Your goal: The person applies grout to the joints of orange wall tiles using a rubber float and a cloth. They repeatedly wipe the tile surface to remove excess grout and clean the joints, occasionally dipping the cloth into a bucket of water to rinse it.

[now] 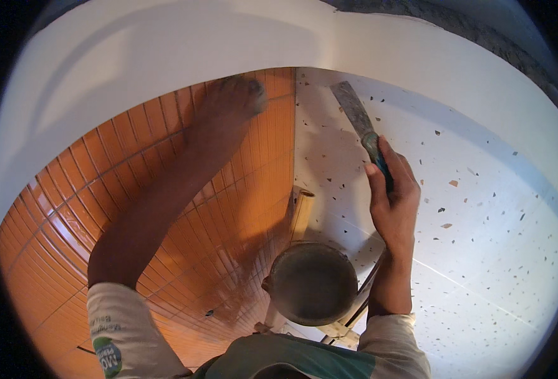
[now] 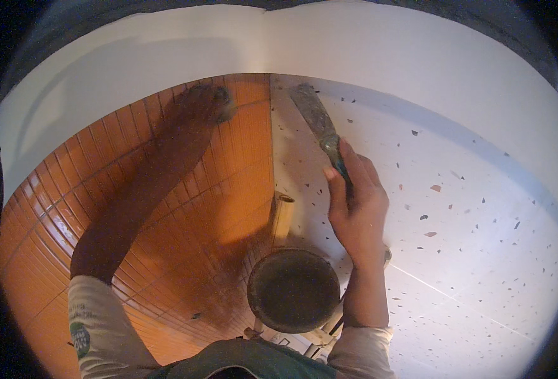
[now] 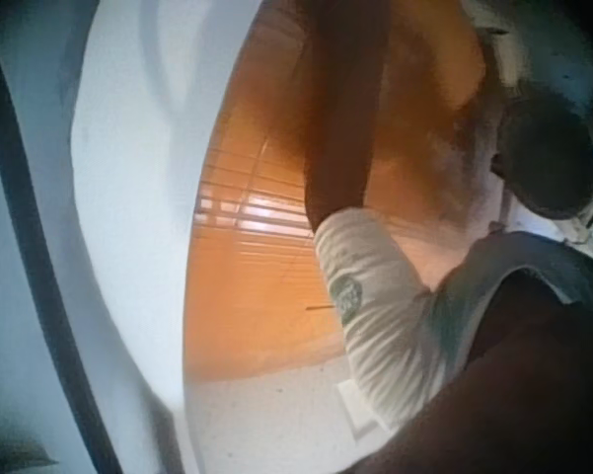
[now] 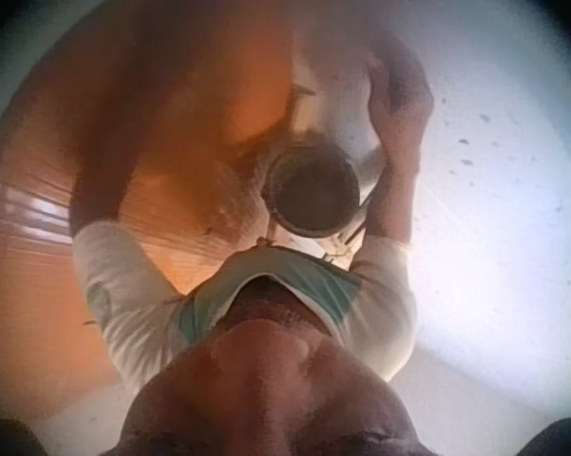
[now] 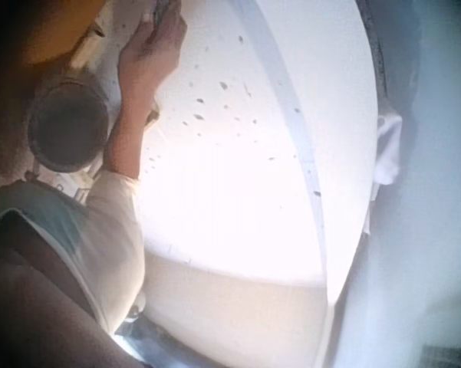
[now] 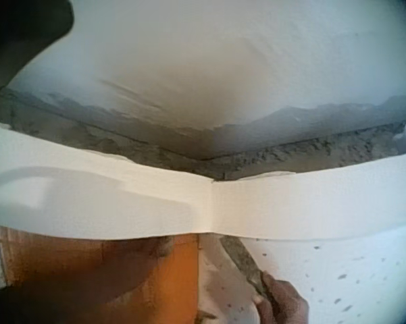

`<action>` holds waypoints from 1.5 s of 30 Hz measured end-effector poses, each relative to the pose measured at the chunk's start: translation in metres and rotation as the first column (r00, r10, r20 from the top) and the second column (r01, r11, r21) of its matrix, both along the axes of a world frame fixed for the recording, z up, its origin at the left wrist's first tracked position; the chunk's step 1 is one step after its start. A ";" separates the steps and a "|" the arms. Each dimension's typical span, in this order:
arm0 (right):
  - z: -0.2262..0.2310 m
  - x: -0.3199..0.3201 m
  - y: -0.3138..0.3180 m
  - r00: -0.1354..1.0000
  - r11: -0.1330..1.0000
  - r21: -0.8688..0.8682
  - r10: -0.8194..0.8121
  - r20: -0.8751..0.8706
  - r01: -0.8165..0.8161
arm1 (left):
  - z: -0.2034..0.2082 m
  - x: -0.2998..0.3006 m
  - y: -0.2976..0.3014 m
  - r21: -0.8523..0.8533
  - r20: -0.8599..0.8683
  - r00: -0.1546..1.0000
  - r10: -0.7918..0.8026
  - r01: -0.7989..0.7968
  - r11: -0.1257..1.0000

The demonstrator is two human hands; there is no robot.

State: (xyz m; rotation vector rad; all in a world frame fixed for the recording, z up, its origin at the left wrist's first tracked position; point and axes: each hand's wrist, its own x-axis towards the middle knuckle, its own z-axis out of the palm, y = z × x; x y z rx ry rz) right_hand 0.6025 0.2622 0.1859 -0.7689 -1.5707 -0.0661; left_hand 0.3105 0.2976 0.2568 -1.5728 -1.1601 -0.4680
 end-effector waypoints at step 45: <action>-0.042 -0.023 -0.040 0.980 0.968 -0.159 0.181 -0.084 -0.193 | -0.021 -0.086 -0.154 0.347 0.125 0.968 0.219 -0.250 0.904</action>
